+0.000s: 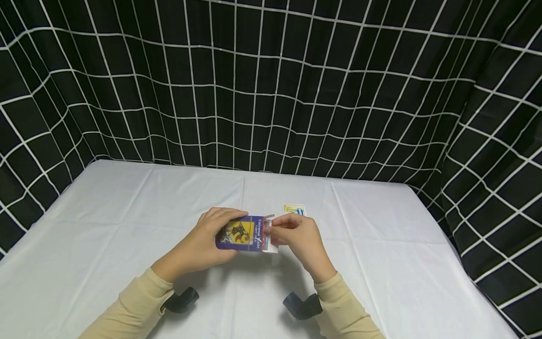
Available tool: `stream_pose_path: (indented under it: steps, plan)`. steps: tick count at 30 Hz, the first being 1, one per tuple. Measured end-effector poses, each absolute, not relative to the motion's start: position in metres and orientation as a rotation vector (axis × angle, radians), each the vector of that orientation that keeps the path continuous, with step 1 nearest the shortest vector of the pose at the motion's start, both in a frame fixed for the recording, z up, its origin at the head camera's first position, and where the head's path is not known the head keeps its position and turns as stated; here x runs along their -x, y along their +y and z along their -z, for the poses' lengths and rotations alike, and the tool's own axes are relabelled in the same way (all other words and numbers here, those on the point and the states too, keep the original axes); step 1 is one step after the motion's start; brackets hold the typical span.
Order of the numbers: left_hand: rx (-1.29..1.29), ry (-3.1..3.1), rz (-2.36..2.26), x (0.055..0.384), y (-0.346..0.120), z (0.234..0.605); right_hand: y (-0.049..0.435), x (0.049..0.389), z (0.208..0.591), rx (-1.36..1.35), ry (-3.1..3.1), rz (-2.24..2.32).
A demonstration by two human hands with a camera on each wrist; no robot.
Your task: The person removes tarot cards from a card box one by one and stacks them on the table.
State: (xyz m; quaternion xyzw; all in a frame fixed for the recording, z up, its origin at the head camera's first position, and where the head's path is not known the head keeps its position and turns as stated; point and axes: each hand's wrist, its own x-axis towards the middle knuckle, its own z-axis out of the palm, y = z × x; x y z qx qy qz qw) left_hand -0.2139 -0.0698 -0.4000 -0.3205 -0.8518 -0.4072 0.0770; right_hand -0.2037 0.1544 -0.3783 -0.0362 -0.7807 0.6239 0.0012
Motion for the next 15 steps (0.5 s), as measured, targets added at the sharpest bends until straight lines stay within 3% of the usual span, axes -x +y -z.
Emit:
stream_pose_path:
  steps: [15]
  plan:
    - [0.936,-2.560,1.201,0.217,-0.074,0.400,0.173,0.208,0.375,0.010,-2.478,-1.926]
